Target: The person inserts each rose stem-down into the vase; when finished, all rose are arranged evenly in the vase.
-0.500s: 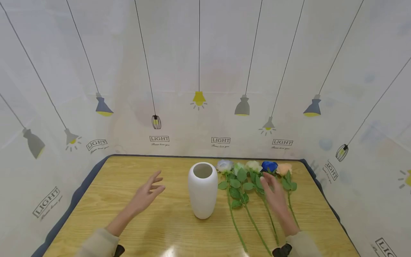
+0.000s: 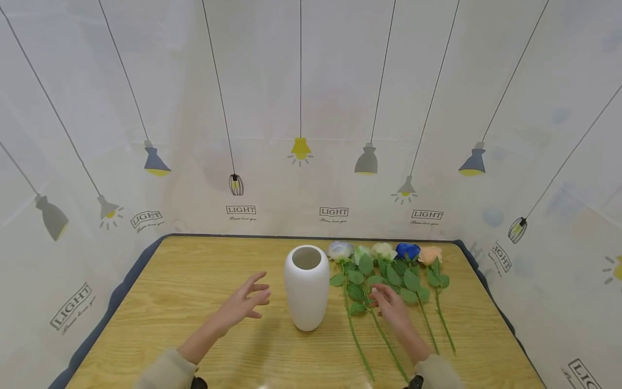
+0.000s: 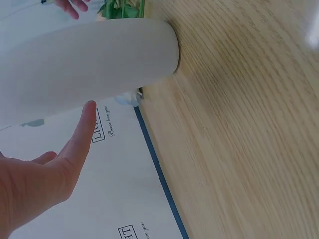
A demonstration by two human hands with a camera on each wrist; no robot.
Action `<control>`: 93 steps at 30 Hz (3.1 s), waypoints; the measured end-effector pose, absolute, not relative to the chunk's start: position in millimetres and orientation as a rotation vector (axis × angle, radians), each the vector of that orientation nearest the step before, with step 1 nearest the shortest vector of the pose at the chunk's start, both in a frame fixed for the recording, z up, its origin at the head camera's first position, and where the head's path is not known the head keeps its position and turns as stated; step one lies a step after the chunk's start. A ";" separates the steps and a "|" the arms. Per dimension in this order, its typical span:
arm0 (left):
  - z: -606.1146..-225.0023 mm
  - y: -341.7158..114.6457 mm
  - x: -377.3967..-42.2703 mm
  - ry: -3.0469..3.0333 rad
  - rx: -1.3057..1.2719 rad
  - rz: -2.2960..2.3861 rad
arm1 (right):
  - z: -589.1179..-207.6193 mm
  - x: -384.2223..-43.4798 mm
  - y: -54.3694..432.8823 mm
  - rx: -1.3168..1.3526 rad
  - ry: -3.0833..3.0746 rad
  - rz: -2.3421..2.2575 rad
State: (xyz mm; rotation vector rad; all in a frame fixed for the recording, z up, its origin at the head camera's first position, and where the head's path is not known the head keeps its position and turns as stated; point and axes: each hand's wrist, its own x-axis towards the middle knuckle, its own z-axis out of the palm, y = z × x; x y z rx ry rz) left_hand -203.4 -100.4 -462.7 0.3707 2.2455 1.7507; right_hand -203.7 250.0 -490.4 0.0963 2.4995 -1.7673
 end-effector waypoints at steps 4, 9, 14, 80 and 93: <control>-463.8 -90.9 -202.4 2.191 0.364 1.778 | -503.8 -204.0 243.0 0.090 2.498 -1.748; -452.5 -77.6 -195.8 2.119 0.325 1.830 | -513.5 -206.0 230.1 0.181 2.437 -1.738; -460.9 -68.3 -199.7 2.101 0.279 1.840 | -525.4 -208.0 222.1 0.180 2.466 -1.718; -436.9 -54.2 -193.1 2.107 0.234 1.848 | -493.9 -205.4 227.8 -0.137 2.364 -1.872; -433.7 -54.3 -190.8 2.123 0.231 1.835 | -467.7 -203.0 215.0 -0.134 2.313 -2.062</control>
